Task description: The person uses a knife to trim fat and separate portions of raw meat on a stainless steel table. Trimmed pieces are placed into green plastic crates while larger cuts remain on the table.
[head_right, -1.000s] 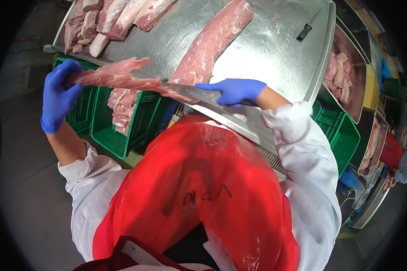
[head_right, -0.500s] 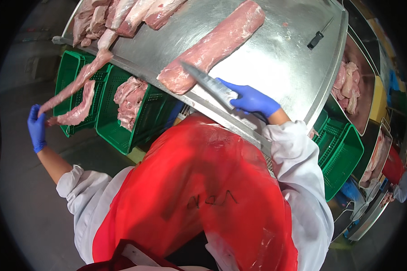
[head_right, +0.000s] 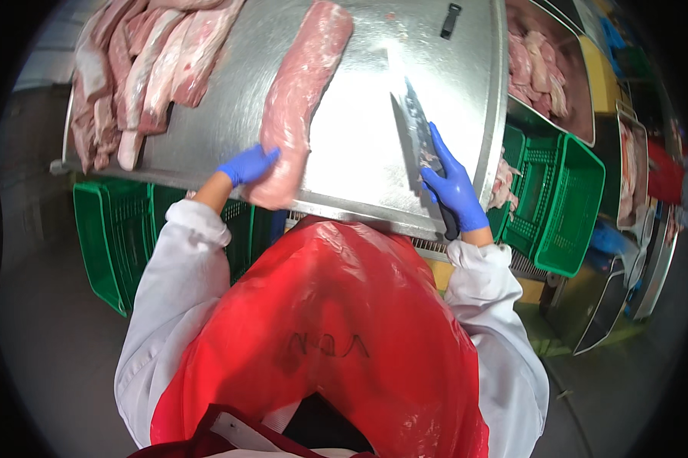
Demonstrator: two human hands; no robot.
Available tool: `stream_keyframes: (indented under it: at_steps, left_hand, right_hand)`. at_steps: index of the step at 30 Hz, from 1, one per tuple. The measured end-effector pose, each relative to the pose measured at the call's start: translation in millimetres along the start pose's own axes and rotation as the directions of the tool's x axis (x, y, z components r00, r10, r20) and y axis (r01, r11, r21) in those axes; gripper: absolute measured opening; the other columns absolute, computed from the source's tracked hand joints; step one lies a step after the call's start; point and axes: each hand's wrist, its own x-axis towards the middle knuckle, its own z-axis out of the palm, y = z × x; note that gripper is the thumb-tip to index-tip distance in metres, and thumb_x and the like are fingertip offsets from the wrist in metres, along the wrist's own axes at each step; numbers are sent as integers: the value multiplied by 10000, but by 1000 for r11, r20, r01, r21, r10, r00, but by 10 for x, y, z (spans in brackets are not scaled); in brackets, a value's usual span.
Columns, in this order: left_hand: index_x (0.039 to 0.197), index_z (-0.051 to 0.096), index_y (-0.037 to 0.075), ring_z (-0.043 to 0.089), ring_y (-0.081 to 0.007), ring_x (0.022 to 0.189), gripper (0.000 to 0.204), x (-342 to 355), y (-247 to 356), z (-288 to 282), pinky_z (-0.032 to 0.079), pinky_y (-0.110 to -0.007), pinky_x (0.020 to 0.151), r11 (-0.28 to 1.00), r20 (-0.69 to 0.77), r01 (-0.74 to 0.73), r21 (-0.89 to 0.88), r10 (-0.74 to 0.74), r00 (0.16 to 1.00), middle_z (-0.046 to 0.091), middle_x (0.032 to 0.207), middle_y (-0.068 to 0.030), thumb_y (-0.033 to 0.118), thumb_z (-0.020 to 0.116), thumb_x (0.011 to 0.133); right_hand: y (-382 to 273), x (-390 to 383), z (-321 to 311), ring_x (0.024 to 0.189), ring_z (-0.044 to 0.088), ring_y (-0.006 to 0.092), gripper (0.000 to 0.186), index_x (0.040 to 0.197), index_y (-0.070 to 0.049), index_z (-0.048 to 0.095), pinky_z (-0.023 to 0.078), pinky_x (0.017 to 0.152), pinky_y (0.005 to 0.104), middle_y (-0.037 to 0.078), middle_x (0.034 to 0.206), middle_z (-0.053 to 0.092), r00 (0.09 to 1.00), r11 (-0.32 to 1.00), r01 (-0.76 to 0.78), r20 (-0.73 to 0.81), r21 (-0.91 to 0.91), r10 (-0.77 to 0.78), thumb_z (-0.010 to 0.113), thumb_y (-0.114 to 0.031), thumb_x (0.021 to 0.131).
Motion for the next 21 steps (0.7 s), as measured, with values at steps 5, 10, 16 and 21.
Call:
stream_keyframes:
  at_steps: [5,10,16,21]
  left_hand:
    - [1139,611,-5,675,-349,973,505,640,1249,-375,529,-420,877,778,171,-604,173,580,797,674,1078,-226,473,547,987]
    - [1344,594,124,601,-381,1199,609,2125,1160,-1423,447,-453,1071,758,-470,-267,595,598,649,619,1316,-201,552,546,913]
    - [1420,549,89,572,-389,1259,737,1775,373,-1271,440,-426,1077,904,-200,-34,426,131,971,592,1369,-232,607,510,897]
    - [1229,645,26,634,-165,1065,367,1219,309,-826,502,-313,939,903,22,-370,-218,384,923,691,1129,-85,210,715,920]
  right_hand:
    - [423,-339,-104,554,480,54,810,1611,-244,237,419,482,212,12,785,596,950,993,70,-309,96,-37,592,-1,926]
    - [184,-54,210,535,498,82,844,1619,-305,160,418,459,217,33,757,587,979,954,1,-194,301,61,550,31,950]
    - [174,907,782,581,562,113,842,1617,-312,167,496,497,286,67,799,627,936,962,119,-351,245,-27,559,-10,936]
    - [317,1290,792,653,638,158,826,1613,-250,210,545,612,327,113,843,680,921,992,70,-376,-105,-105,607,-55,915]
